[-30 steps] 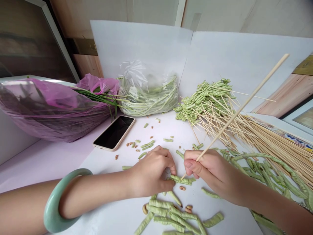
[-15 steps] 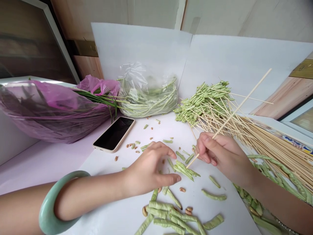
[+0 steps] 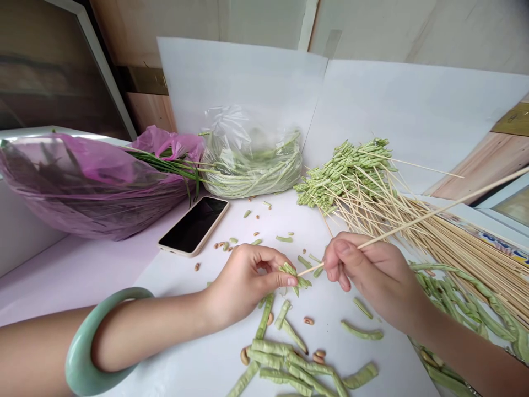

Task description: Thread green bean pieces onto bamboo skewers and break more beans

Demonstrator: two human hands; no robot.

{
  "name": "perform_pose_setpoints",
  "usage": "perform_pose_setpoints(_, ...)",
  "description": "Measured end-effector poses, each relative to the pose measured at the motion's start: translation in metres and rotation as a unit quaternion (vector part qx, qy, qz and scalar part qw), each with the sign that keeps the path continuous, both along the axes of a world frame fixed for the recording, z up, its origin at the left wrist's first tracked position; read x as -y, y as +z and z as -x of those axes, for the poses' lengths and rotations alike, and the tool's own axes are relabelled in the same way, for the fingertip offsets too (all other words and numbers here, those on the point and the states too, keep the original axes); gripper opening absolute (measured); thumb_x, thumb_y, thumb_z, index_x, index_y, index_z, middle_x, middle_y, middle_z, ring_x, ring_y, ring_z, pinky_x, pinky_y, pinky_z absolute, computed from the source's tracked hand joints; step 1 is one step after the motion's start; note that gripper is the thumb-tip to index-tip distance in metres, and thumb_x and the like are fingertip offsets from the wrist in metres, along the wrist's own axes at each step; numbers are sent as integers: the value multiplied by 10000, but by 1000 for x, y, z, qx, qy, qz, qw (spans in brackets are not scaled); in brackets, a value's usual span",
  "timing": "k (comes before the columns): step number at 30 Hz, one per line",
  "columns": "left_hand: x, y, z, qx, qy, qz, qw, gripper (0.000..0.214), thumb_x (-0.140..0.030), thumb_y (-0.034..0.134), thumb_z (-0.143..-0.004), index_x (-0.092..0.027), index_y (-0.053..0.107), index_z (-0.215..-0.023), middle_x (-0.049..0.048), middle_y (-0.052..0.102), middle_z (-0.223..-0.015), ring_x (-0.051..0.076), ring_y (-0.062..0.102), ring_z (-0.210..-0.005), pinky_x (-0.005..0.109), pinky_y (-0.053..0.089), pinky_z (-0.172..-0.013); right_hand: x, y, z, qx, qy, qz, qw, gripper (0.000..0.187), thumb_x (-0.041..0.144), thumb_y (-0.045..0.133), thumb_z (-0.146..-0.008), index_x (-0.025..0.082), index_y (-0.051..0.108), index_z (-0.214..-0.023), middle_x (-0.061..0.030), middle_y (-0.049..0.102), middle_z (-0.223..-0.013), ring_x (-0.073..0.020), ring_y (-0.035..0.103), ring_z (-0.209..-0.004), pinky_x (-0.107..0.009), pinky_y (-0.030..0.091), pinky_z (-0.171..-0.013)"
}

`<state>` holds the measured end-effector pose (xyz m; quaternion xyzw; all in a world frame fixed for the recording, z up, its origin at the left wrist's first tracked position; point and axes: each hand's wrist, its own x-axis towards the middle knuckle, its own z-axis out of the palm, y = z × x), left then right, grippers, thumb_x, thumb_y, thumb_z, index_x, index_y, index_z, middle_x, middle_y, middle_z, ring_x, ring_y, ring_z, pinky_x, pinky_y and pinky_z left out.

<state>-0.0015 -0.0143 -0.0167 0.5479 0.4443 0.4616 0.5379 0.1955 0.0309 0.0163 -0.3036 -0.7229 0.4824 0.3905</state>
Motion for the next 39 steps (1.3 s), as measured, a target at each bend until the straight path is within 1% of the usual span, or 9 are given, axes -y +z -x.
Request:
perform_pose_setpoints(3,-2,-2,0,31,17,2,999,237,-336,819,-651,-122,722,-686,59,708,-701,159,580,-663,264,452,-658,6,3,4,17,-20,-66,997,430,506,583,-911,180,654,-640,-3,603,-570,-72,502,-440,-162,425,-417)
perform_pose_setpoints(5,-3,-3,1,48,27,-2,999,215,-316,825,-650,-128,728,-684,50,709,-686,152,581,-643,259,447,-640,8,1,6,9,-25,-76,997,416,489,584,-915,184,657,-642,-5,612,-577,-81,512,-445,-175,440,-425)
perform_pose_setpoints(11,-3,-1,0,50,37,-16,998,282,-377,853,-629,-127,729,-667,40,697,-648,139,572,-615,264,449,-628,4,-11,7,-31,-31,-35,998,378,465,580,-925,195,657,-672,-4,617,-588,-101,546,-457,-208,455,-438)
perform_pose_setpoints(15,-5,0,0,88,56,-2,995,370,-416,876,-588,-112,693,-691,22,673,-644,123,579,-600,253,456,-607,-1,-11,4,-45,-22,-5,999,348,445,623,-904,182,679,-684,-19,639,-609,-108,565,-463,-217,463,-434)
perform_pose_setpoints(20,-8,1,1,191,74,15,979,437,-269,908,-574,-121,647,-892,-15,675,-665,99,628,-609,226,492,-636,-3,-5,4,-93,-43,19,995,319,447,665,-875,177,705,-710,-27,661,-608,-105,576,-450,-205,465,-416)
perform_pose_setpoints(27,-8,0,0,234,70,58,968,394,-251,941,-475,-90,686,-728,-4,687,-618,81,624,-543,195,509,-577,-1,-9,8,-129,-25,50,990,303,435,730,-822,176,725,-664,-42,667,-596,-116,607,-459,-198,502,-435)
perform_pose_setpoints(31,0,3,-3,182,98,-8,978,364,-270,939,-472,-119,700,-702,21,714,-651,141,674,-601,256,567,-637,2,-11,10,-151,-19,73,986,300,426,707,-841,199,728,-646,-29,649,-554,-117,598,-437,-194,511,-424)
perform_pose_setpoints(35,8,3,-1,76,146,-115,980,272,-342,864,-637,-143,718,-751,50,744,-720,178,703,-696,279,582,-708,5,-16,13,-168,-16,64,984,284,419,681,-861,211,741,-677,-31,655,-585,-133,622,-490,-215,546,-473)
perform_pose_setpoints(39,8,2,2,25,146,-158,976,271,-404,806,-710,-153,722,-761,60,757,-736,191,715,-711,288,590,-721,9,-23,12,-181,6,55,982,286,394,615,-915,221,750,-732,-41,683,-644,-143,633,-530,-246,565,-522)
